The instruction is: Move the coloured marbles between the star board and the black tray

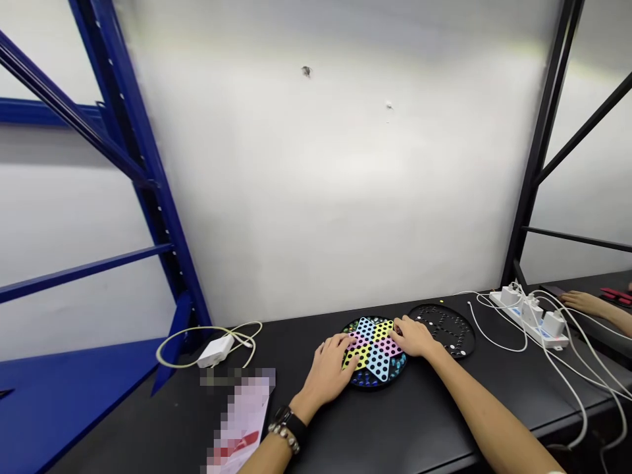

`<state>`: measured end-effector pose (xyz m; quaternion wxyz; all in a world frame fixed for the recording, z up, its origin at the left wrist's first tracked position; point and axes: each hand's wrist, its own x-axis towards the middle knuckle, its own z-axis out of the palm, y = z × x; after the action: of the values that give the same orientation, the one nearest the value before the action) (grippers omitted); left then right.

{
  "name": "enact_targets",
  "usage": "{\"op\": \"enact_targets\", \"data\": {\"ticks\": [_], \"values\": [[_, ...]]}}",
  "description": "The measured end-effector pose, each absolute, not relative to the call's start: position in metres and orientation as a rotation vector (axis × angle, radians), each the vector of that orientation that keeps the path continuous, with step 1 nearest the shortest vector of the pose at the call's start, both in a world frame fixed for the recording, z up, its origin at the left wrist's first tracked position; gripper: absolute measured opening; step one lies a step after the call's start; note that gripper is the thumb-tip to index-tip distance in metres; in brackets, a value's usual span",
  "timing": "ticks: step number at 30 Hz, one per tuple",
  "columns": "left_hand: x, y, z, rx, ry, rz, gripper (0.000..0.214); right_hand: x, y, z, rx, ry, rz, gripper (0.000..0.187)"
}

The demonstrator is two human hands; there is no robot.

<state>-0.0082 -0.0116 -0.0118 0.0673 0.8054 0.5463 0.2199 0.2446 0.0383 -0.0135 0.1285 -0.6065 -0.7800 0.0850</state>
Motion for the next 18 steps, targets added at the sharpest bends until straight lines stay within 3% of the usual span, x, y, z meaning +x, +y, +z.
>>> {"op": "enact_targets", "data": {"ticks": [8,18], "values": [[-0.0079,-0.0098,-0.0139,2.442,1.658,0.672,0.032,0.2444,0.0444,-0.0177,-1.754,-2.361,0.133,0.035],[-0.0089,-0.0089,-0.015,2.447,1.652,0.664,0.032,0.2458,0.0466,-0.0185,-1.781,-2.331,0.067,0.053]]}}
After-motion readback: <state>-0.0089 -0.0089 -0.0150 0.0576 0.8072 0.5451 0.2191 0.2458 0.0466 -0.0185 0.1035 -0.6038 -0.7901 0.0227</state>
